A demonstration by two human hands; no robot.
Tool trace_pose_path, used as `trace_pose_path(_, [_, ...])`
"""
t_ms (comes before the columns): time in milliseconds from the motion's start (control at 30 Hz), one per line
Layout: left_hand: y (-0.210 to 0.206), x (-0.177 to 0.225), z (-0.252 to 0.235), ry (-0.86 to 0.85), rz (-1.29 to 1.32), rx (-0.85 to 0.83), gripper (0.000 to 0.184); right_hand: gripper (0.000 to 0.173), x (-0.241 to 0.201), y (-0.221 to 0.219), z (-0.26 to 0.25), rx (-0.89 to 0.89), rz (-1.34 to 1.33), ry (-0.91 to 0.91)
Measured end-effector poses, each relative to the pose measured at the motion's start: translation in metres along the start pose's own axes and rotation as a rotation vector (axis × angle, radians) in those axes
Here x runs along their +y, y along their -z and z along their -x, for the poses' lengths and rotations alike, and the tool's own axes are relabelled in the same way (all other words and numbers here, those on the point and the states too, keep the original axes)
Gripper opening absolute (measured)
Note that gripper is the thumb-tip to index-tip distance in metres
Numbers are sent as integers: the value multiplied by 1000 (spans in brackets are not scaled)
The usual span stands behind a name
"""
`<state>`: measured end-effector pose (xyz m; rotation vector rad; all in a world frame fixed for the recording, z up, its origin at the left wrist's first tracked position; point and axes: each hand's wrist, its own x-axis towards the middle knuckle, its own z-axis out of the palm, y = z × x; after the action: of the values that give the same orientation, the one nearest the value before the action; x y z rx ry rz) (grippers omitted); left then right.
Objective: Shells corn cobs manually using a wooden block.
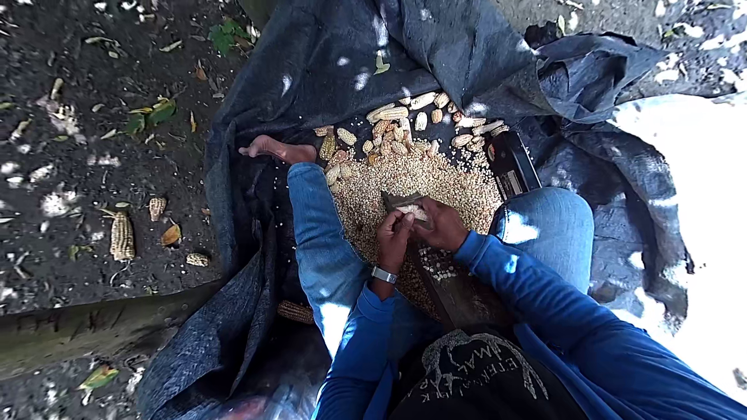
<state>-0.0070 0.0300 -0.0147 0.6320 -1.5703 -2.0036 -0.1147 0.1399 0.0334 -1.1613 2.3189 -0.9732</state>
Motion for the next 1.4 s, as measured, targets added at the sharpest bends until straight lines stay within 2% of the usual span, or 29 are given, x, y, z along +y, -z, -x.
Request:
trace_pose_path(67, [2,1,-2,-10,32,12,8,54,0,3,-1,-62,-200,-37])
trace_pose_path(200, [3,2,0,-75,14,-7,6,39,-9,2,-2,-216,-717,-289])
trace_pose_path(267, [0,6,3,-144,-79,-16,6,32,-6,-4,-3,-182,-706,-356])
trace_pose_path(400, [-11,8,8,-270,-152,42,5,38,-13,-11,1,-40,-627,-393])
trace_pose_path(500, [-16,10,12,-297,-139,48,16,41,-19,-10,-1,-17,-729,-590])
trace_pose_path(600, [-16,5,11,-181,78,77,19,38,-21,-5,-3,-100,-1028,-683])
trace_pose_path(667, [-12,2,6,-51,299,99,21,33,-15,-2,-4,-105,-1122,-566])
trace_pose_path(833, [-4,5,0,136,466,43,40,15,-10,-2,-4,-4,-829,-248])
trace_pose_path(900, [-6,9,1,202,510,43,36,15,-8,-6,-3,24,-828,-194])
trace_pose_path(967, [-5,12,0,288,603,47,35,21,-6,-8,-2,37,-864,-202])
trace_pose_path(1033, [0,16,-4,386,682,66,46,26,-8,-6,-3,70,-859,-251])
trace_pose_path(1100, [6,21,-11,466,726,148,56,24,-11,-3,-4,128,-805,-313])
trace_pose_path(1133, [9,23,-16,502,725,217,54,22,-11,-2,-5,148,-784,-350])
trace_pose_path(1233, [16,31,-46,633,471,395,25,22,-9,-3,-9,121,-706,-439])
trace_pose_path(1300, [21,30,-73,679,188,399,8,25,-5,-7,-10,9,-603,-454])
trace_pose_path(1400, [42,16,-104,574,-313,265,24,31,-6,-15,-9,-171,-374,-357])
